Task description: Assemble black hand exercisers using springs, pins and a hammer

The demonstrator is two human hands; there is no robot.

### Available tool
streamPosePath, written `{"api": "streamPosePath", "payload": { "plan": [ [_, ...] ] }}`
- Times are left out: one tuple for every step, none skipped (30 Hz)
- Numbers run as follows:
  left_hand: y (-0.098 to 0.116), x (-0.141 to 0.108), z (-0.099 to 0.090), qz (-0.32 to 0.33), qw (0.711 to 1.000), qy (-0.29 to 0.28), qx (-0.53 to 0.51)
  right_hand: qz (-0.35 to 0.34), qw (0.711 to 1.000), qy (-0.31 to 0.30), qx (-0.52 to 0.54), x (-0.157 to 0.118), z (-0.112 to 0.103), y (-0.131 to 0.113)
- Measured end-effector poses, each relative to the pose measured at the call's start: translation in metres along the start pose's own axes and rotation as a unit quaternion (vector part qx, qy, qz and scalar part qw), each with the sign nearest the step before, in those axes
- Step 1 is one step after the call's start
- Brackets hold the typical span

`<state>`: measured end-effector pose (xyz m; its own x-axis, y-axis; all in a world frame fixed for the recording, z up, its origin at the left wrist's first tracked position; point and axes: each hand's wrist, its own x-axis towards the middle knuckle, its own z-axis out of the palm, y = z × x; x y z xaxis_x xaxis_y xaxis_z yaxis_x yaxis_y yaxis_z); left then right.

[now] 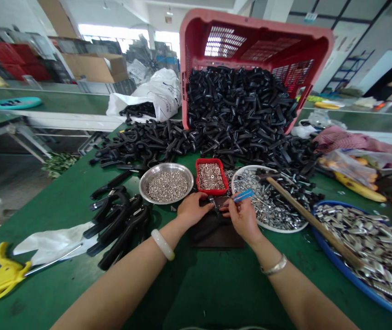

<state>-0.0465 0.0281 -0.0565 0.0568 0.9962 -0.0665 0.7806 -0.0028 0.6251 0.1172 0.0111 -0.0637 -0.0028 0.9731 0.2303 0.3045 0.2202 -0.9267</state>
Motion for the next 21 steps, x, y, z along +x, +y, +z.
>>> {"api": "streamPosePath", "payload": {
  "plan": [
    [0.000, 0.000, 0.000, 0.000, 1.000, -0.001, -0.001, -0.003, 1.000, -0.007, -0.012, 0.001, -0.001, -0.001],
    [0.000, 0.000, 0.000, 0.000, 1.000, -0.002, -0.001, -0.006, 1.000, -0.012, -0.024, 0.002, -0.001, -0.001],
    [0.000, 0.000, 0.000, 0.000, 1.000, -0.002, -0.001, -0.009, 0.999, -0.019, -0.033, 0.003, -0.001, -0.001],
    [-0.001, 0.000, 0.000, 0.000, 1.000, 0.000, 0.000, -0.011, 0.999, -0.023, -0.034, 0.004, -0.002, -0.001],
    [-0.001, 0.000, 0.001, 0.002, 1.000, 0.002, 0.001, -0.007, 0.999, -0.028, -0.025, 0.006, -0.002, 0.000],
    [-0.002, 0.000, 0.002, 0.006, 1.000, 0.007, 0.002, 0.003, 1.000, -0.029, -0.007, 0.007, -0.002, 0.000],
    [-0.003, 0.001, 0.002, 0.012, 1.000, 0.012, 0.003, 0.018, 0.999, -0.030, 0.020, 0.009, -0.001, 0.001],
    [-0.003, 0.001, 0.003, 0.018, 1.000, 0.016, 0.003, 0.037, 0.998, -0.030, 0.052, 0.011, -0.001, 0.002],
    [-0.004, 0.001, 0.003, 0.024, 1.000, 0.019, 0.003, 0.058, 0.994, -0.028, 0.085, 0.012, -0.002, 0.003],
    [-0.004, 0.001, 0.003, 0.028, 0.999, 0.021, 0.003, 0.079, 0.990, -0.032, 0.114, 0.013, -0.002, 0.004],
    [-0.004, 0.001, 0.003, 0.030, 0.999, 0.021, 0.003, 0.099, 0.985, -0.044, 0.138, 0.014, -0.002, 0.004],
    [-0.004, 0.000, 0.003, 0.030, 0.999, 0.020, 0.005, 0.116, 0.979, -0.059, 0.157, 0.014, -0.003, 0.004],
    [-0.004, 0.000, 0.003, 0.029, 0.999, 0.019, 0.007, 0.129, 0.974, -0.073, 0.171, 0.014, -0.003, 0.003],
    [-0.003, 0.000, 0.002, 0.027, 0.999, 0.019, 0.009, 0.136, 0.971, -0.080, 0.180, 0.013, -0.003, 0.003],
    [-0.003, 0.000, 0.002, 0.025, 0.999, 0.019, 0.011, 0.135, 0.971, -0.076, 0.184, 0.012, -0.003, 0.003],
    [-0.003, -0.001, 0.002, 0.024, 0.999, 0.020, 0.012, 0.127, 0.973, -0.061, 0.181, 0.011, -0.002, 0.002],
    [-0.003, -0.001, 0.001, 0.023, 0.999, 0.020, 0.014, 0.113, 0.978, -0.038, 0.171, 0.010, -0.001, 0.002],
    [-0.003, -0.001, 0.002, 0.022, 0.999, 0.021, 0.015, 0.096, 0.983, -0.015, 0.155, 0.008, 0.001, 0.002],
    [-0.003, -0.001, 0.002, 0.021, 0.999, 0.022, 0.017, 0.079, 0.988, 0.003, 0.134, 0.006, 0.002, 0.002],
    [-0.003, -0.001, 0.003, 0.021, 0.999, 0.024, 0.019, 0.062, 0.992, 0.017, 0.110, 0.005, 0.003, 0.002],
    [-0.003, -0.001, 0.003, 0.021, 0.999, 0.026, 0.021, 0.047, 0.995, 0.026, 0.088, 0.004, 0.003, 0.002]
  ]
}}
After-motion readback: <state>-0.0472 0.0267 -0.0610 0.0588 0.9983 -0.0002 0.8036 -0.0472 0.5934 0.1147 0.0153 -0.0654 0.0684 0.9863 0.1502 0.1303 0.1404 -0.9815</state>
